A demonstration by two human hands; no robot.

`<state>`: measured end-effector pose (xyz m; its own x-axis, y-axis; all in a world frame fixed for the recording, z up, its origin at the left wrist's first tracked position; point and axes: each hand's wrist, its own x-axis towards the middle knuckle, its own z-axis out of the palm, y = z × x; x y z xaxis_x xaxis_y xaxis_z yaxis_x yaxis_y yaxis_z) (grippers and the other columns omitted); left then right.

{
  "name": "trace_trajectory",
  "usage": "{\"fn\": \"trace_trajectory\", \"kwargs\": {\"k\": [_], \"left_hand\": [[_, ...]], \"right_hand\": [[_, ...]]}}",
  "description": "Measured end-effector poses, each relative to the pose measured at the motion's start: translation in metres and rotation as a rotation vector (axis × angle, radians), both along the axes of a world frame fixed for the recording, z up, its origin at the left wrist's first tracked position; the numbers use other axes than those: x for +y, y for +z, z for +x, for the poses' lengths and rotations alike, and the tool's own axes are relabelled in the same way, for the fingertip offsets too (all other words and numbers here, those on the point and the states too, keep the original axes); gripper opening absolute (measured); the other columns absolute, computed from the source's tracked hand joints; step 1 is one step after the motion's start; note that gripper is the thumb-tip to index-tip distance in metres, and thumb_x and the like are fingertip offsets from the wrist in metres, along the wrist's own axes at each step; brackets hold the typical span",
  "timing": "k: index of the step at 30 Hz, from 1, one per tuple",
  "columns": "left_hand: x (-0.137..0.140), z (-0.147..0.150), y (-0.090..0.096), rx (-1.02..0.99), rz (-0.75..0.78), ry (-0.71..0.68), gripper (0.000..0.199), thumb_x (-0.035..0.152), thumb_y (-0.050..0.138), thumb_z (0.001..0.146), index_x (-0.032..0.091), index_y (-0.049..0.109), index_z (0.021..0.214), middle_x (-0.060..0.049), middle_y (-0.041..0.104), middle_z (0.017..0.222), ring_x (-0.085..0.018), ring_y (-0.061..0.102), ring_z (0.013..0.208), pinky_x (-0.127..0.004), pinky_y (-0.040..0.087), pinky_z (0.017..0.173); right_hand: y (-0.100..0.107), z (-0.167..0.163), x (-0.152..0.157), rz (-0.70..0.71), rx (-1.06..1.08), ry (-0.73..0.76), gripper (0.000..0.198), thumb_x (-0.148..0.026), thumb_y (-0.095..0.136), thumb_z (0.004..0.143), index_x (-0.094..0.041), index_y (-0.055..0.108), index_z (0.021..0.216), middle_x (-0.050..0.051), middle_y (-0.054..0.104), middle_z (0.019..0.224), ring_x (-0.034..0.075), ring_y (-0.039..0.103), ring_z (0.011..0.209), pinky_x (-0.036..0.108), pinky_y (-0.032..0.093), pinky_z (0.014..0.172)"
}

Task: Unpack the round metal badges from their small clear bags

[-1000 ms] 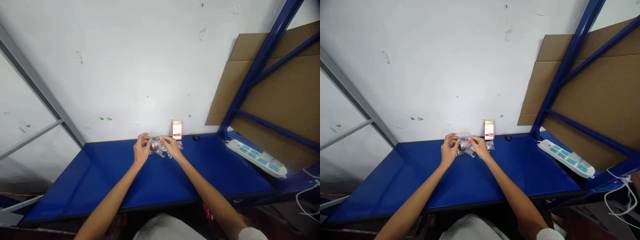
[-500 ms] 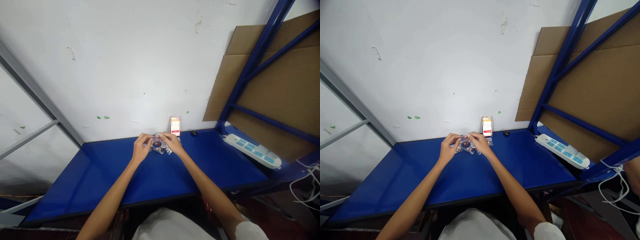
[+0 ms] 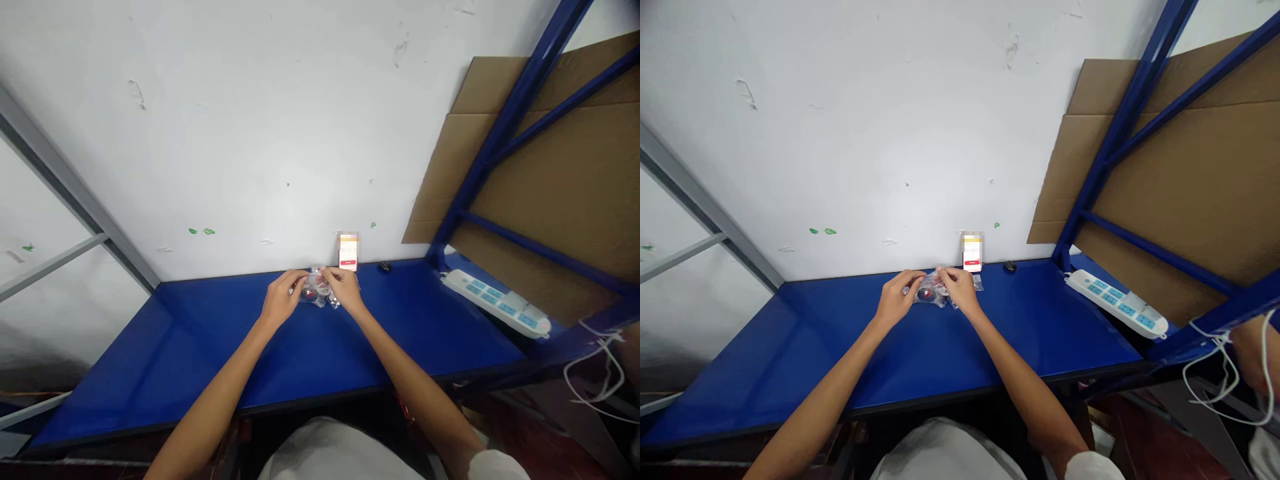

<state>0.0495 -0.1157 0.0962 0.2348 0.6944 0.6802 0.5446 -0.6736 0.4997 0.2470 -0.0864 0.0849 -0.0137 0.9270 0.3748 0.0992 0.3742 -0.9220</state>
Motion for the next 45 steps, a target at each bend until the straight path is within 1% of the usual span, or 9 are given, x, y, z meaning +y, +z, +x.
{"fn": "trace_trajectory", "kwargs": {"k": [9,13,17,20,26,34,38,42,45], "left_hand": [[0.004,-0.003,-0.008,0.064,0.089,0.016,0.024,0.029,0.051,0.109,0.027,0.074,0.116,-0.007,0.076,0.115,-0.023,0.072,0.108,-0.036,0.055,0.099],[0.01,-0.007,-0.012,-0.009,-0.015,0.059,0.024,0.033,0.048,0.11,0.025,0.07,0.115,-0.005,0.076,0.108,-0.021,0.073,0.095,-0.032,0.056,0.089],[0.015,-0.008,-0.014,-0.074,-0.068,0.054,0.024,0.036,0.048,0.109,0.024,0.069,0.11,-0.003,0.076,0.102,-0.02,0.072,0.09,-0.029,0.055,0.084],[0.014,-0.006,-0.014,-0.089,-0.088,0.004,0.023,0.036,0.05,0.109,0.024,0.07,0.109,-0.003,0.076,0.104,-0.019,0.072,0.092,-0.029,0.055,0.085],[0.009,-0.001,-0.013,-0.099,-0.126,-0.044,0.025,0.04,0.051,0.108,0.024,0.071,0.111,-0.003,0.078,0.103,-0.02,0.074,0.092,-0.029,0.057,0.085],[0.017,-0.004,-0.019,-0.154,-0.299,-0.1,0.027,0.045,0.062,0.102,0.025,0.072,0.118,-0.005,0.08,0.111,-0.024,0.077,0.098,-0.031,0.059,0.084],[0.021,-0.005,-0.025,-0.183,-0.398,-0.178,0.026,0.047,0.067,0.098,0.023,0.073,0.107,-0.005,0.079,0.102,-0.023,0.075,0.091,-0.032,0.058,0.081],[0.031,-0.013,-0.031,-0.269,-0.413,-0.129,0.028,0.049,0.064,0.098,0.022,0.071,0.099,-0.003,0.079,0.095,-0.022,0.073,0.085,-0.03,0.057,0.076],[0.046,-0.028,-0.04,-0.351,-0.422,0.013,0.028,0.05,0.064,0.095,0.023,0.069,0.095,-0.003,0.078,0.094,-0.021,0.073,0.078,-0.03,0.057,0.069]], "right_hand": [[-0.011,0.002,0.008,-0.054,-0.151,-0.116,0.036,-0.047,0.061,0.096,-0.02,0.074,0.076,0.004,0.077,0.072,0.022,0.074,0.067,0.031,0.056,0.066],[-0.012,0.012,0.008,0.085,-0.328,-0.256,0.015,-0.034,0.064,0.094,-0.022,0.073,0.096,0.004,0.079,0.085,0.022,0.074,0.08,0.034,0.057,0.08],[-0.003,0.018,0.001,0.315,-0.329,-0.039,0.028,-0.032,0.063,0.098,-0.024,0.069,0.124,0.008,0.077,0.119,0.023,0.072,0.109,0.037,0.056,0.096],[0.002,0.017,-0.004,0.422,-0.383,0.108,0.032,-0.034,0.069,0.097,-0.026,0.07,0.128,0.008,0.073,0.129,0.026,0.068,0.12,0.04,0.053,0.104],[-0.005,0.013,0.0,0.348,-0.266,0.101,0.015,-0.035,0.07,0.097,-0.025,0.08,0.103,0.004,0.08,0.1,0.022,0.074,0.092,0.035,0.058,0.087],[-0.011,0.017,0.007,0.245,-0.169,0.065,0.015,-0.034,0.075,0.092,-0.025,0.082,0.101,0.003,0.082,0.094,0.022,0.077,0.086,0.034,0.06,0.083],[-0.01,0.016,0.005,0.24,-0.185,0.076,0.013,-0.031,0.074,0.092,-0.025,0.082,0.1,0.003,0.082,0.093,0.021,0.077,0.085,0.033,0.06,0.082],[-0.009,0.018,0.005,0.251,-0.238,0.032,0.021,-0.032,0.07,0.095,-0.025,0.079,0.113,0.003,0.082,0.099,0.021,0.077,0.089,0.034,0.06,0.085],[-0.009,0.024,0.007,0.28,-0.3,-0.002,0.022,-0.031,0.066,0.098,-0.025,0.078,0.115,0.004,0.082,0.104,0.021,0.076,0.093,0.034,0.059,0.089]]}}
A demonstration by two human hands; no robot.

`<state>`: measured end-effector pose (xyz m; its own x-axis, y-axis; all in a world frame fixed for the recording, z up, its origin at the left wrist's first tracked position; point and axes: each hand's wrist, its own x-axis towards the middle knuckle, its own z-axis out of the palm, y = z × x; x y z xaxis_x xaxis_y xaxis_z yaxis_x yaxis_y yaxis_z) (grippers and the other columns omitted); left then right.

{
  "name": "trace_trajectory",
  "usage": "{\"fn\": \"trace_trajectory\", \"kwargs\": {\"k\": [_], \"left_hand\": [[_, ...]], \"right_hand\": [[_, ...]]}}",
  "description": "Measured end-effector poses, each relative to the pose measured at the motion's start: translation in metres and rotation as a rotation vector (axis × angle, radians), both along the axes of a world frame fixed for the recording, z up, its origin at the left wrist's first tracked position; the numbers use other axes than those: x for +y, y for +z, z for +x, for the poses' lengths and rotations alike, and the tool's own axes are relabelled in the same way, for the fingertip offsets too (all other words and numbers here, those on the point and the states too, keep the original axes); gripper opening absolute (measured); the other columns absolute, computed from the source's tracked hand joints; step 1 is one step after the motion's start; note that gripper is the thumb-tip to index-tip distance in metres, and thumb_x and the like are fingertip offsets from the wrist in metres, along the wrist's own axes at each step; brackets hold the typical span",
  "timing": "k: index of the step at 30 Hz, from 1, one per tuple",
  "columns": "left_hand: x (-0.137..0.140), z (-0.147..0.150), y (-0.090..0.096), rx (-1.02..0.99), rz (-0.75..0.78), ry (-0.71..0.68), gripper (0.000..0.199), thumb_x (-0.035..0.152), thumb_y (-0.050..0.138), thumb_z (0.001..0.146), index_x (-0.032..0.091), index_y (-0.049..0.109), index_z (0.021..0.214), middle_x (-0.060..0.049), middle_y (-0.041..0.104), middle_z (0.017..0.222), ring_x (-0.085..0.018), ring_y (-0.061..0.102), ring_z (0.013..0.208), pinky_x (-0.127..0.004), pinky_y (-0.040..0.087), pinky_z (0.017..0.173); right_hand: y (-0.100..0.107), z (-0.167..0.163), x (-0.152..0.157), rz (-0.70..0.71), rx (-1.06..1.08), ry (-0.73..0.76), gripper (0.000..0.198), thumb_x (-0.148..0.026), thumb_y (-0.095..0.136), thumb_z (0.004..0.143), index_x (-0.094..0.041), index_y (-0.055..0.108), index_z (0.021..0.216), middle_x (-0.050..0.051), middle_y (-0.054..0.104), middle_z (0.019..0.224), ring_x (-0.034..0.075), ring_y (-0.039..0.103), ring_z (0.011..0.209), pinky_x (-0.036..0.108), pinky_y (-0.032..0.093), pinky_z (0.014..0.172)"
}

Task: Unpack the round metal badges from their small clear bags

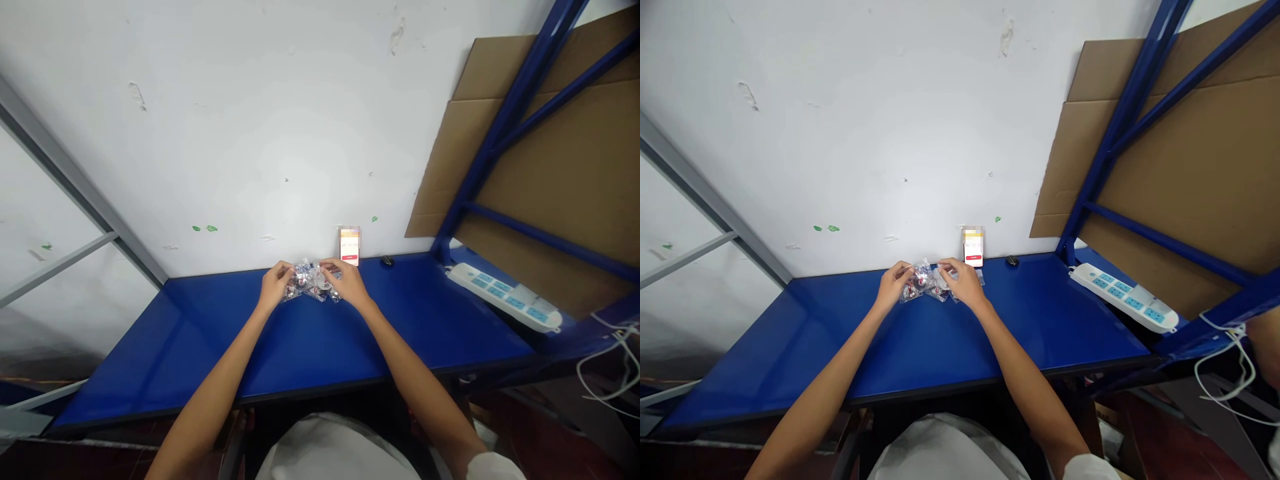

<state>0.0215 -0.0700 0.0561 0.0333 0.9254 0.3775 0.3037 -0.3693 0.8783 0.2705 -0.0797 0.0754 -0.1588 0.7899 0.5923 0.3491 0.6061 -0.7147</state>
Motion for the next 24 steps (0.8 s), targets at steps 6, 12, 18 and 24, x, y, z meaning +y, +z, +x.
{"fn": "trace_trajectory", "kwargs": {"k": [6,12,18,24], "left_hand": [[0.025,-0.026,-0.024,-0.103,-0.091,0.143,0.029,0.05,0.068,0.089,0.021,0.066,0.095,-0.008,0.078,0.096,-0.024,0.075,0.086,-0.033,0.06,0.073],[0.03,-0.033,-0.033,-0.048,-0.11,0.201,0.02,0.04,0.062,0.092,0.021,0.064,0.1,-0.01,0.081,0.102,-0.025,0.078,0.091,-0.04,0.061,0.086],[0.031,-0.049,-0.03,0.283,0.02,0.343,0.015,0.033,0.057,0.097,0.026,0.068,0.105,-0.006,0.083,0.104,-0.026,0.076,0.108,-0.038,0.054,0.098],[0.034,-0.053,-0.035,0.312,-0.1,0.4,0.009,0.031,0.06,0.095,0.025,0.066,0.099,-0.007,0.083,0.096,-0.03,0.077,0.105,-0.041,0.053,0.096]], "right_hand": [[-0.004,0.008,0.003,0.027,-0.087,-0.032,0.021,-0.024,0.06,0.098,-0.025,0.078,0.108,0.004,0.081,0.107,0.022,0.075,0.098,0.037,0.058,0.092],[-0.004,0.003,-0.002,0.042,-0.131,-0.04,0.022,-0.02,0.061,0.096,-0.025,0.079,0.107,0.004,0.081,0.105,0.022,0.075,0.096,0.036,0.057,0.091],[-0.002,0.003,-0.004,0.044,-0.142,-0.045,0.021,-0.019,0.061,0.095,-0.025,0.079,0.106,0.003,0.081,0.101,0.022,0.075,0.093,0.034,0.056,0.086],[-0.004,0.002,-0.005,-0.033,-0.199,-0.017,0.019,-0.02,0.063,0.094,-0.027,0.079,0.102,0.0,0.081,0.088,0.022,0.075,0.08,0.031,0.055,0.075]]}}
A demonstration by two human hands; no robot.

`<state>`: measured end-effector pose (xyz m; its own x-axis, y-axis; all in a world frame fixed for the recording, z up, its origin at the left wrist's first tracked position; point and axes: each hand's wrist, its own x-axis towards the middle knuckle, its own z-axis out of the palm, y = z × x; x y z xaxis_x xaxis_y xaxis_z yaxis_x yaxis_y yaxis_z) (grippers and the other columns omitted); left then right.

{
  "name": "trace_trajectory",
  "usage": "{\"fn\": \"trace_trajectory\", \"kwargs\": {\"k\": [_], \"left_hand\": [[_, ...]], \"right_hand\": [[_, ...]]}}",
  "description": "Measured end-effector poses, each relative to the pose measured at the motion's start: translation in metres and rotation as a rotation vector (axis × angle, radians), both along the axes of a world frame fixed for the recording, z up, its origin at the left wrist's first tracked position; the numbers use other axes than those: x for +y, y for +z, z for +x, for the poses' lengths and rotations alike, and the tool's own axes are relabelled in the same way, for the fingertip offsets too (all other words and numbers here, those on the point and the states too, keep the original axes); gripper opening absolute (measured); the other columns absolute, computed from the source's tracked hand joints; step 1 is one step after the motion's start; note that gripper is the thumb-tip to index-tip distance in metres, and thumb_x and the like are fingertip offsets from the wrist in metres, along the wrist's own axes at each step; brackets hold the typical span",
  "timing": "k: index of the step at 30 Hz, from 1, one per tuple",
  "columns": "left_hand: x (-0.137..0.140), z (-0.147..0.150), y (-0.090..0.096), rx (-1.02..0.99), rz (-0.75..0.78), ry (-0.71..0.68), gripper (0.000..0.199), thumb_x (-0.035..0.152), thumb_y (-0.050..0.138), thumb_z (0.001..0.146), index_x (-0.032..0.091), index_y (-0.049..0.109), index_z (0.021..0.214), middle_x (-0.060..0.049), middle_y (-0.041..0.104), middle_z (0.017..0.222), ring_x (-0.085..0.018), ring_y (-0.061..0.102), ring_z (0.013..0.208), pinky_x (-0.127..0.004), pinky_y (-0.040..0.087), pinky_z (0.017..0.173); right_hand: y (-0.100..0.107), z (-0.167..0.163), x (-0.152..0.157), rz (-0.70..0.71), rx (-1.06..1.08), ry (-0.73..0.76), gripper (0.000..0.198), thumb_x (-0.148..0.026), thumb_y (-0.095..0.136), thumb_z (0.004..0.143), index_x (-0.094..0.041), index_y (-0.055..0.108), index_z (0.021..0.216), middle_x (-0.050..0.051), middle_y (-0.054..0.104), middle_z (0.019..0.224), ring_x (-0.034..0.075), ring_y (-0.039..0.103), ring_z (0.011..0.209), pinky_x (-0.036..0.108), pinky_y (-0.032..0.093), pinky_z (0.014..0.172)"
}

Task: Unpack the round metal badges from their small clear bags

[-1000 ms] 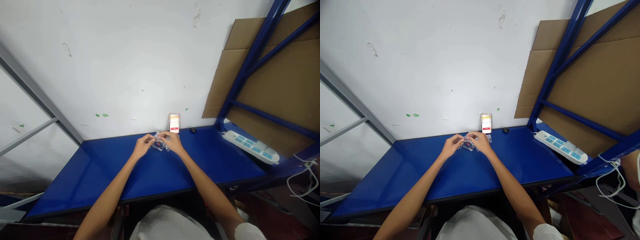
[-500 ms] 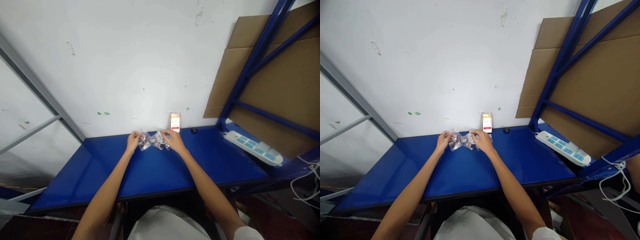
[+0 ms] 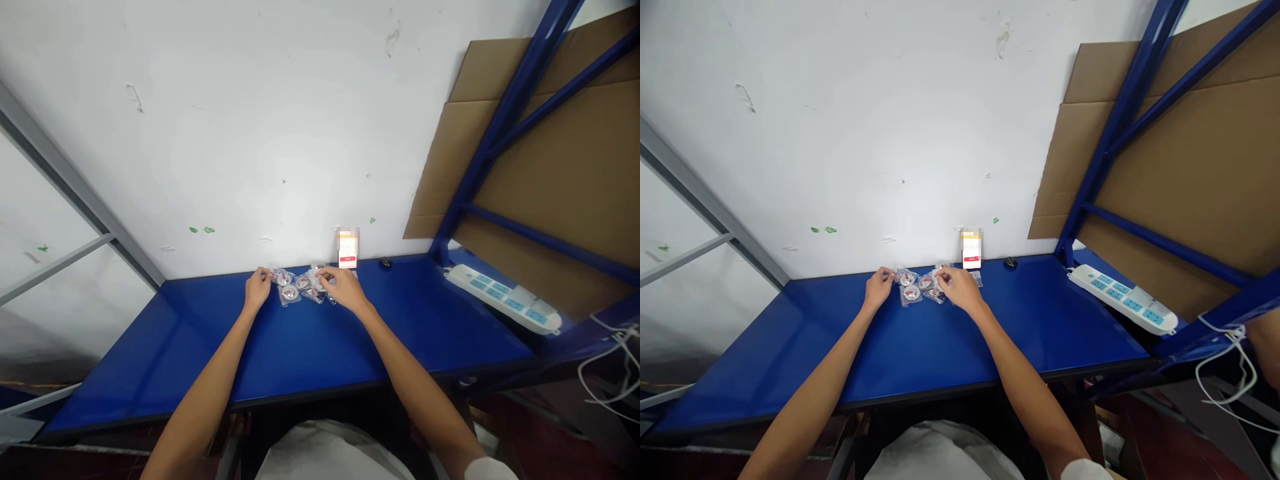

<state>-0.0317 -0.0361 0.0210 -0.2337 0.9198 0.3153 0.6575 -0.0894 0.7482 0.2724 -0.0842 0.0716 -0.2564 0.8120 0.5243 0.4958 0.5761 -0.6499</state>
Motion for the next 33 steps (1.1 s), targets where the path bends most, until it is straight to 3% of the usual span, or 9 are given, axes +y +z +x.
{"fn": "trace_trajectory", "kwargs": {"k": [7,13,18,22,26,33], "left_hand": [[-0.013,0.019,0.018,-0.323,0.147,-0.173,0.026,0.048,0.058,0.098,0.023,0.062,0.103,-0.008,0.08,0.114,-0.024,0.076,0.099,-0.035,0.063,0.078],[-0.032,0.05,0.038,-0.55,0.152,-0.402,0.04,0.06,0.064,0.096,0.021,0.061,0.104,-0.013,0.077,0.12,-0.025,0.076,0.104,-0.042,0.065,0.09],[-0.047,0.075,0.043,-0.68,0.076,-0.614,0.033,0.052,0.069,0.096,0.02,0.063,0.094,-0.012,0.075,0.124,-0.026,0.074,0.111,-0.048,0.061,0.102],[-0.052,0.085,0.043,-0.642,0.089,-0.602,0.032,0.052,0.068,0.096,0.02,0.067,0.094,-0.012,0.075,0.123,-0.029,0.071,0.116,-0.047,0.06,0.099],[-0.053,0.089,0.038,-0.453,0.14,-0.53,0.032,0.053,0.071,0.094,0.021,0.076,0.095,-0.009,0.074,0.117,-0.026,0.071,0.108,-0.038,0.059,0.091],[-0.059,0.096,0.037,-0.305,0.218,-0.479,0.03,0.05,0.068,0.097,0.024,0.083,0.098,-0.007,0.072,0.104,-0.023,0.07,0.094,-0.032,0.057,0.08]], "right_hand": [[-0.001,-0.006,-0.003,-0.013,-0.037,0.039,0.018,-0.02,0.062,0.094,-0.027,0.078,0.096,-0.001,0.08,0.085,0.021,0.074,0.078,0.031,0.054,0.075],[0.0,-0.012,-0.008,-0.03,0.005,0.082,0.018,-0.024,0.061,0.098,-0.027,0.077,0.107,0.002,0.081,0.092,0.021,0.076,0.083,0.033,0.057,0.078],[-0.011,-0.019,-0.002,-0.169,0.201,0.063,0.032,-0.037,0.065,0.099,-0.026,0.067,0.129,0.003,0.08,0.1,0.02,0.077,0.09,0.034,0.06,0.083],[-0.016,-0.024,0.005,-0.305,0.427,0.115,0.041,-0.046,0.067,0.097,-0.023,0.062,0.13,0.006,0.079,0.105,0.021,0.078,0.095,0.035,0.061,0.087],[-0.015,-0.028,0.005,-0.452,0.609,0.216,0.051,-0.055,0.074,0.09,-0.022,0.063,0.127,0.01,0.077,0.117,0.023,0.079,0.092,0.038,0.065,0.085],[-0.01,-0.034,-0.004,-0.465,0.676,0.285,0.049,-0.061,0.074,0.087,-0.024,0.069,0.118,0.01,0.076,0.124,0.027,0.075,0.109,0.039,0.067,0.088]]}}
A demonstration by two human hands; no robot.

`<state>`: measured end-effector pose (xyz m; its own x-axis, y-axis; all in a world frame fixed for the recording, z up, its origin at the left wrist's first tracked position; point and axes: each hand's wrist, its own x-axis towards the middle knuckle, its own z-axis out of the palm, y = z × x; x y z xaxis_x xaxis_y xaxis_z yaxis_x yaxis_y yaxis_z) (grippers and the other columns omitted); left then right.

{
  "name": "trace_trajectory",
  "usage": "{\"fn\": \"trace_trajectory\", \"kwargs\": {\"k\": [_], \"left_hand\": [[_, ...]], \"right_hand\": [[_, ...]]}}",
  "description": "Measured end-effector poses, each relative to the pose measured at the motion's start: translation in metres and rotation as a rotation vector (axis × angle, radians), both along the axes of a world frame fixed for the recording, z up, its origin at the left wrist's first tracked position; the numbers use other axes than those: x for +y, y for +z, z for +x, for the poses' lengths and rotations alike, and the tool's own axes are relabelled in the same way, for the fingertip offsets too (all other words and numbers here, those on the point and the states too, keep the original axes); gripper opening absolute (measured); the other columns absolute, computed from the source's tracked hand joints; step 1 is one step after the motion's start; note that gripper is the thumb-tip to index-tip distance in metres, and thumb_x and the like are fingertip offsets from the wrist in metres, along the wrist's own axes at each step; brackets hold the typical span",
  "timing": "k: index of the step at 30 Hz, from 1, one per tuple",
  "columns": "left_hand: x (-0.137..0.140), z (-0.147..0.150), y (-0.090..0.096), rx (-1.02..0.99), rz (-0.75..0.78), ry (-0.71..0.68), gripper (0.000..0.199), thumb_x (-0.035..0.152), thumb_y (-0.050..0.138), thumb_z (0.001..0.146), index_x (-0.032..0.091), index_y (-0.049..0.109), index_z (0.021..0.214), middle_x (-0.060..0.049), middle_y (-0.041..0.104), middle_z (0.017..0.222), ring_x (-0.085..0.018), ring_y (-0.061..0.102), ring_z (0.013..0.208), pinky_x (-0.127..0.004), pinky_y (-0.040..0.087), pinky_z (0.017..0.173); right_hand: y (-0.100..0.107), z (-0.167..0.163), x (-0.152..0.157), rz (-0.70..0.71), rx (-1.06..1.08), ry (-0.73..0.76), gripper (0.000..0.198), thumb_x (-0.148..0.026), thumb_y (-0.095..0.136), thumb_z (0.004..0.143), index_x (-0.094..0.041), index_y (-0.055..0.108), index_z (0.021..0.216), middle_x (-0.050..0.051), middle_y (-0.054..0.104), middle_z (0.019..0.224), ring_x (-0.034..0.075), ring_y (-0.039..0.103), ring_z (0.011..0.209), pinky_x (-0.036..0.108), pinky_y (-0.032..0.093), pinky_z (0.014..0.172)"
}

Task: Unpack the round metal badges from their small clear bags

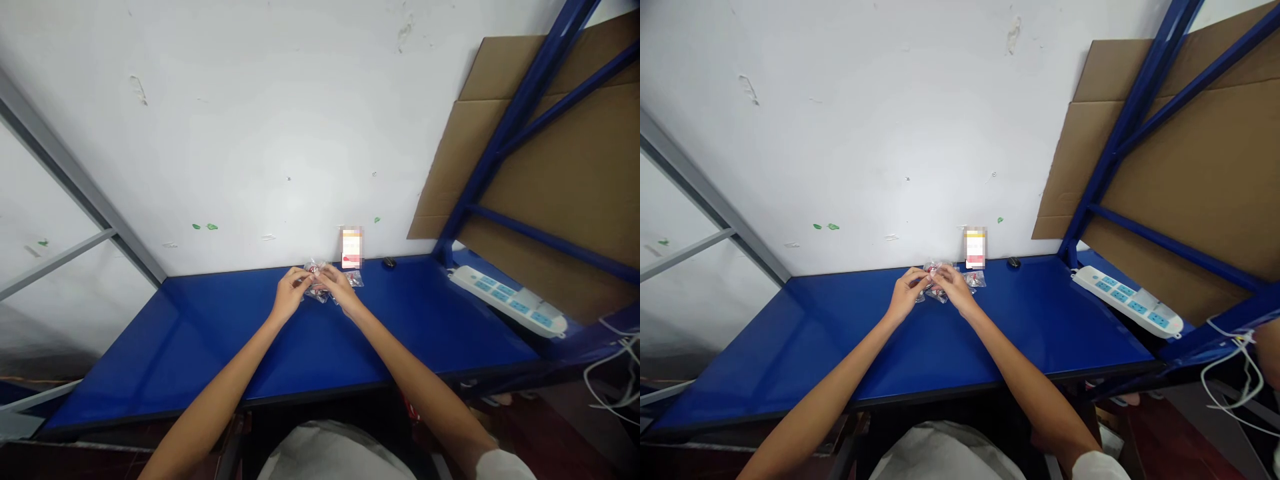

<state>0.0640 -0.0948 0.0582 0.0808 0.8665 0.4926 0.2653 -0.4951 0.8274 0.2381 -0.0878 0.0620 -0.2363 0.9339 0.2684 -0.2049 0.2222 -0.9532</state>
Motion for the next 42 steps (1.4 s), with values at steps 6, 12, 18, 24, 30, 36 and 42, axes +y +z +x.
{"fn": "trace_trajectory", "kwargs": {"k": [6,12,18,24,30,36,42], "left_hand": [[-0.004,0.001,0.0,0.046,0.01,0.007,0.027,0.046,0.066,0.099,0.024,0.082,0.101,-0.006,0.078,0.105,-0.023,0.073,0.093,-0.035,0.059,0.083],[-0.008,0.007,-0.001,0.063,-0.049,-0.02,0.023,0.041,0.069,0.095,0.024,0.076,0.108,-0.003,0.079,0.087,-0.02,0.072,0.074,-0.031,0.058,0.068],[-0.011,0.005,0.008,0.115,-0.013,0.099,0.019,0.041,0.07,0.095,0.024,0.069,0.101,-0.003,0.077,0.095,-0.017,0.07,0.079,-0.028,0.055,0.07],[-0.004,0.005,0.003,-0.056,-0.149,0.057,0.049,0.048,0.083,0.084,0.022,0.062,0.121,-0.009,0.073,0.115,-0.019,0.072,0.088,-0.03,0.059,0.074],[-0.004,0.008,0.002,-0.247,-0.307,-0.198,0.049,0.051,0.083,0.084,0.019,0.065,0.116,-0.006,0.075,0.099,-0.019,0.071,0.082,-0.033,0.063,0.073],[-0.009,0.005,0.009,-0.222,-0.275,-0.237,0.041,0.049,0.079,0.09,0.018,0.073,0.116,-0.007,0.075,0.102,-0.02,0.071,0.085,-0.032,0.062,0.074],[-0.008,0.008,0.007,-0.276,-0.281,-0.24,0.041,0.045,0.081,0.088,0.017,0.072,0.117,-0.006,0.075,0.102,-0.019,0.07,0.082,-0.032,0.062,0.078]], "right_hand": [[-0.003,0.0,0.003,0.002,-0.018,-0.081,0.053,-0.068,0.071,0.087,-0.023,0.068,0.115,0.01,0.076,0.118,0.027,0.076,0.101,0.038,0.067,0.081],[-0.003,0.002,0.005,-0.003,0.011,-0.174,0.052,-0.068,0.072,0.086,-0.021,0.073,0.108,0.009,0.078,0.107,0.026,0.075,0.092,0.037,0.066,0.076],[-0.001,0.004,0.005,-0.019,0.068,-0.204,0.055,-0.067,0.078,0.081,-0.019,0.079,0.108,0.008,0.08,0.11,0.027,0.074,0.094,0.037,0.065,0.074],[-0.001,0.006,0.004,0.005,0.065,-0.196,0.049,-0.062,0.078,0.084,-0.021,0.081,0.111,0.008,0.081,0.112,0.03,0.075,0.103,0.039,0.062,0.086],[0.005,0.004,-0.004,0.037,0.126,-0.032,0.047,-0.058,0.078,0.088,-0.026,0.077,0.122,0.008,0.079,0.123,0.029,0.075,0.105,0.04,0.061,0.091],[0.009,0.006,-0.004,-0.02,0.146,-0.011,0.047,-0.061,0.076,0.089,-0.024,0.079,0.118,0.007,0.08,0.114,0.027,0.075,0.095,0.037,0.06,0.083],[0.004,0.006,0.0,-0.07,0.188,-0.053,0.049,-0.063,0.076,0.087,-0.023,0.078,0.116,0.007,0.08,0.108,0.026,0.075,0.094,0.037,0.06,0.081]]}}
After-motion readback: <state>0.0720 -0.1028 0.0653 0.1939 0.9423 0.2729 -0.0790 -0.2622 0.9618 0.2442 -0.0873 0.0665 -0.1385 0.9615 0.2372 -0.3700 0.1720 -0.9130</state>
